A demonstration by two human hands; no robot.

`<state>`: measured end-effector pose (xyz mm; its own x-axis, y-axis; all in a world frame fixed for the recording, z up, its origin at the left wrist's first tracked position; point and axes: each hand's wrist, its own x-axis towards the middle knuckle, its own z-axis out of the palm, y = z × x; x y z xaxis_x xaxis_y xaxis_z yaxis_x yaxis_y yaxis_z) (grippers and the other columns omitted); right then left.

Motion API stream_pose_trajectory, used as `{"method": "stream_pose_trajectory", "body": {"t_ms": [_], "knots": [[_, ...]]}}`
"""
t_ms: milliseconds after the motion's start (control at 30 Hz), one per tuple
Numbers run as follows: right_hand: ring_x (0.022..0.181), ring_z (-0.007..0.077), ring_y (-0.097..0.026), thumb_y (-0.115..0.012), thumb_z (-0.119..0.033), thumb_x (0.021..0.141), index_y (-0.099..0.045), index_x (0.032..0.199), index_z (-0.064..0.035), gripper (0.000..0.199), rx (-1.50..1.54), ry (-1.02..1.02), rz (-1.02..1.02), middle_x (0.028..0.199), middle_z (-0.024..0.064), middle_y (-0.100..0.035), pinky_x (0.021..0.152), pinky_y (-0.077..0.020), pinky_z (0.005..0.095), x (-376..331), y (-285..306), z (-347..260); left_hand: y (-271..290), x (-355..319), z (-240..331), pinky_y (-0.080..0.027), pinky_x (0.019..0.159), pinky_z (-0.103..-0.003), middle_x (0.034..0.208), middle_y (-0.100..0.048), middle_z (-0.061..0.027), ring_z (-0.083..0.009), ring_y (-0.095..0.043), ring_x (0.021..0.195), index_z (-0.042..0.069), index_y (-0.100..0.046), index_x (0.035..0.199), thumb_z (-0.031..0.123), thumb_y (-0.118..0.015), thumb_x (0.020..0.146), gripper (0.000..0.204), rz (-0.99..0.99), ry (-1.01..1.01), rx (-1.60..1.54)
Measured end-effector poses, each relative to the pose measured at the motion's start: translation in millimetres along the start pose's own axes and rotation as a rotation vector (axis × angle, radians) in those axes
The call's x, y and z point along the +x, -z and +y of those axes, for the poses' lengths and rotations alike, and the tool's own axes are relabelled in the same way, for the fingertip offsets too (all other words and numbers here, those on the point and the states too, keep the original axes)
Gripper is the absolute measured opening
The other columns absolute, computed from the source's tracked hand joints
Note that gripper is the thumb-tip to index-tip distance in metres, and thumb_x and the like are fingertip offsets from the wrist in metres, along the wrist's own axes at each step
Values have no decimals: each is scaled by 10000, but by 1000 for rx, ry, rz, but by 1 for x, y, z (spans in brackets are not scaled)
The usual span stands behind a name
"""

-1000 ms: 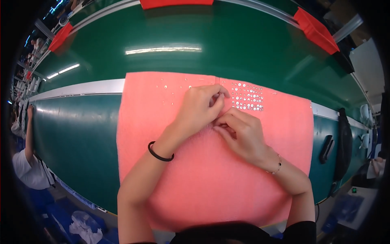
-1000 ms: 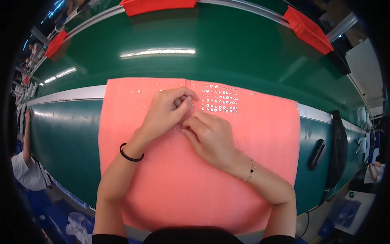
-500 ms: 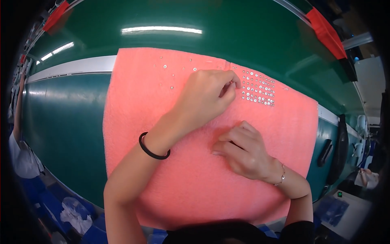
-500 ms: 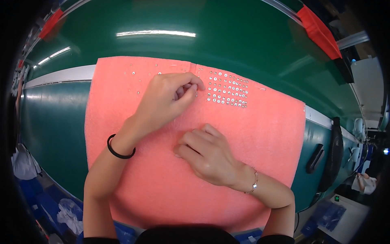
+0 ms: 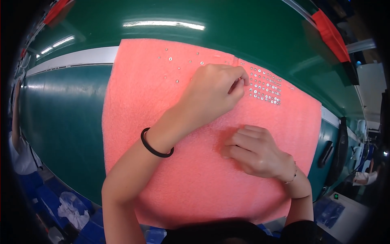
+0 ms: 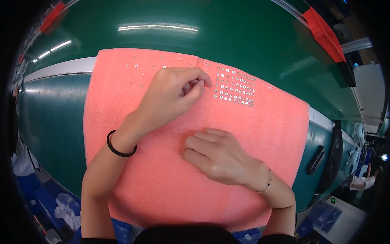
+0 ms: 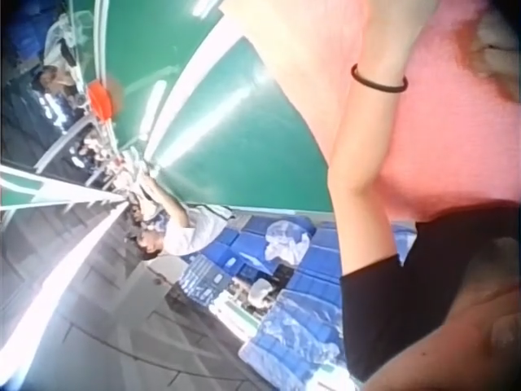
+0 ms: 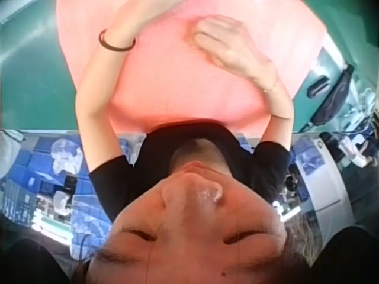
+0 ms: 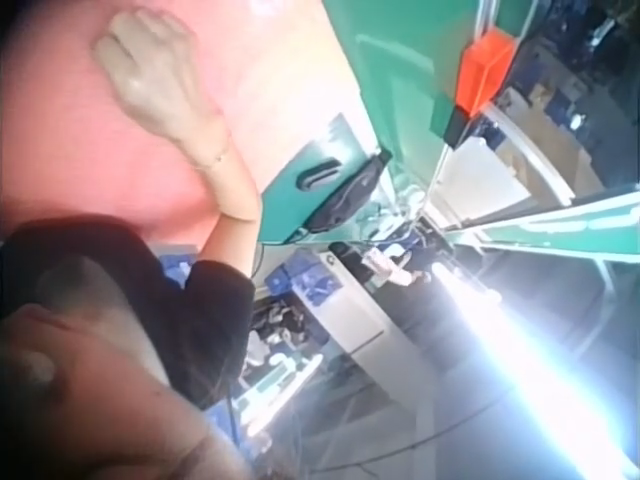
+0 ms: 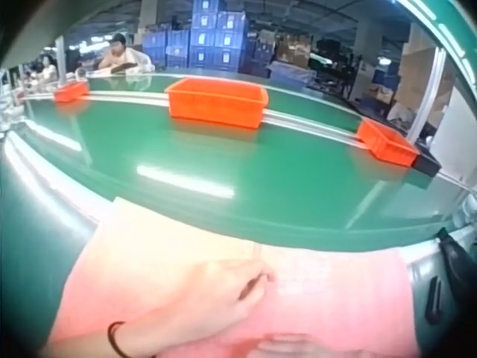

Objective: Assemble electronic dome-shaped devices on an industrial conveyor belt.

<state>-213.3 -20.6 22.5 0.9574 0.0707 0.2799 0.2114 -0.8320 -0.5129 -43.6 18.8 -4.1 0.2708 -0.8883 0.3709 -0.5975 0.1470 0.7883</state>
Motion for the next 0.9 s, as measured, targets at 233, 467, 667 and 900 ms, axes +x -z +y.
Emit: {"method": "stream_pose_trajectory", "body": {"t_ms": [233,467,667,900], "knots": [[660,231,-538,-635,29,583,-581,742,-51,186,196,-106,39,757,63,-548,559,-427,325,2,5,1,1,0,0,-452,493,-275,639,-587,-79,-147,-549,512,32,-627,815,28,-533,777,101,-27,13,25],[703,252,-553,-672,22,652,-593,769,-29,150,90,-239,128,761,84,-552,614,-451,334,2,7,10,-1,-1,-2,-442,487,-276,614,-574,-77,-142,-532,497,33,-627,820,30,-533,777,103,-10,-4,-6],[701,251,-547,-678,18,650,-595,767,-32,152,48,-248,140,774,80,-554,613,-444,340,1,6,7,0,-1,0,-427,475,-277,608,-564,-79,-138,-518,488,33,-625,817,32,-533,778,100,-16,-2,12],[695,228,-535,-667,-2,643,-599,754,-66,146,161,-202,18,766,59,-549,641,-403,329,2,9,1,1,-2,-1,-431,474,-276,620,-569,-80,-143,-525,488,34,-624,817,30,-538,775,96,-11,-14,10]]}}
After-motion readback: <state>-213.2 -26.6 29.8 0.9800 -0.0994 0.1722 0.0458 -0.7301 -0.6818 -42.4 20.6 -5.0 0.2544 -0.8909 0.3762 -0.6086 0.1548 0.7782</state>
